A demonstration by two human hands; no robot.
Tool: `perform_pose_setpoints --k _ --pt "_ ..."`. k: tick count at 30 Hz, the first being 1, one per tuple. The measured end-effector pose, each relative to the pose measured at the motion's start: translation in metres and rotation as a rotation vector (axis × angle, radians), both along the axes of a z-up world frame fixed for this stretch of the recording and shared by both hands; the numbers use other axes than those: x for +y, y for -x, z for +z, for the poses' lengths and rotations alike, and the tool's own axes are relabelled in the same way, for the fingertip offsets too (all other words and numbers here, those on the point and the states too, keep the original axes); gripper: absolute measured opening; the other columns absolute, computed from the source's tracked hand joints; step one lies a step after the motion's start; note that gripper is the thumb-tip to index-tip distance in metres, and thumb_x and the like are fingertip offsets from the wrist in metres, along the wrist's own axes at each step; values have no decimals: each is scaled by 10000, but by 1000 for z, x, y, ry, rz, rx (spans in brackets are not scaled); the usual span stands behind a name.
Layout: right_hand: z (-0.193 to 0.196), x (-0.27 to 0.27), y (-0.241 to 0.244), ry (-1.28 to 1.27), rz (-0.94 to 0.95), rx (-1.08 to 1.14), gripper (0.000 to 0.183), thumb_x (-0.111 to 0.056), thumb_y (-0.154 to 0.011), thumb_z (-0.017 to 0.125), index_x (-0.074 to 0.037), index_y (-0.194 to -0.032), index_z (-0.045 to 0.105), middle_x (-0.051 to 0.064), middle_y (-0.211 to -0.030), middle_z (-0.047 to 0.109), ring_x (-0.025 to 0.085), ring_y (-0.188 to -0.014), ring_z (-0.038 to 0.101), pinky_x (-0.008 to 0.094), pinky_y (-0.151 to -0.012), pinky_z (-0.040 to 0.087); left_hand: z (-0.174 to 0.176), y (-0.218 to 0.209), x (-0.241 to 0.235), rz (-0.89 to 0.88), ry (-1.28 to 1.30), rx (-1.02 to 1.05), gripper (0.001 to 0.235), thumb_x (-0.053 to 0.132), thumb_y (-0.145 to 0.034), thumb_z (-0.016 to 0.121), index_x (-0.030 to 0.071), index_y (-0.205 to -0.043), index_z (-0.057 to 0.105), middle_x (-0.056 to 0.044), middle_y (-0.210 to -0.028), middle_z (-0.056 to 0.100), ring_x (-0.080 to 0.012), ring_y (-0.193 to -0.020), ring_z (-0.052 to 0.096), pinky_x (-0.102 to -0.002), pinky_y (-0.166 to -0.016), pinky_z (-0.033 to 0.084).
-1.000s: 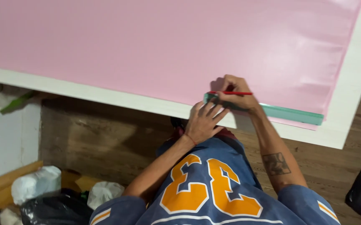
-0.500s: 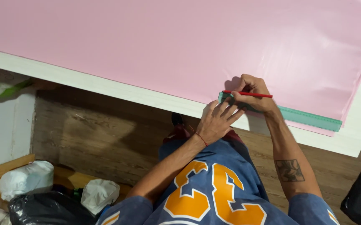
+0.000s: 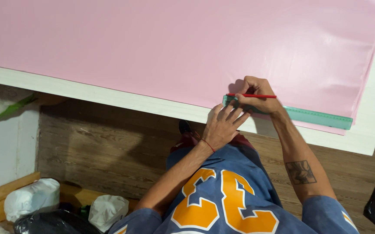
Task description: Measuring and cutting a roll of pink material on a workshop table using a ruler, pencil, and scissors.
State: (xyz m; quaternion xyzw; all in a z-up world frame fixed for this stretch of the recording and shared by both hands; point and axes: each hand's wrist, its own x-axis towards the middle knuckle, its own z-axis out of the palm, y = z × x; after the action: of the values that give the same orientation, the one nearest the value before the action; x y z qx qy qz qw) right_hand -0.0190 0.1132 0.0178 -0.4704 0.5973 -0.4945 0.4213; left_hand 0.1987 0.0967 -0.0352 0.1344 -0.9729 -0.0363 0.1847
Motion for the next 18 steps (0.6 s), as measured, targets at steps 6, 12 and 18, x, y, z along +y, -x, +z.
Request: perform_pose_setpoints --k 6,12,18 --pt "-59 5 28 111 -275 -124 219 -60 -917 858 -32 -861 648 53 -803 577 61 -731 507 179 -619 435 14 -1 -4 -7 -35 -26 1023 469 -704 930 275 -1588 452 -77 -1653 419 -321 -1534 393 -589 -1241 333" --pt "-48 -6 32 186 -340 -458 279 79 -899 790 -18 -837 536 41 -692 499 6 -371 352 175 -366 366 22 -4 -8 14 -40 -16 1064 448 -679 950 278 -1600 445 -95 -1681 400 -328 -1556 371 -593 -1252 314" --pt "-29 -6 38 90 -371 -619 231 59 -915 736 -62 -858 548 -2 -687 517 -4 -338 325 189 -328 341 12 -5 -7 12 -38 -3 1102 445 -659 956 270 -1610 429 -122 -1674 405 -353 -1546 379 -619 -1246 331"
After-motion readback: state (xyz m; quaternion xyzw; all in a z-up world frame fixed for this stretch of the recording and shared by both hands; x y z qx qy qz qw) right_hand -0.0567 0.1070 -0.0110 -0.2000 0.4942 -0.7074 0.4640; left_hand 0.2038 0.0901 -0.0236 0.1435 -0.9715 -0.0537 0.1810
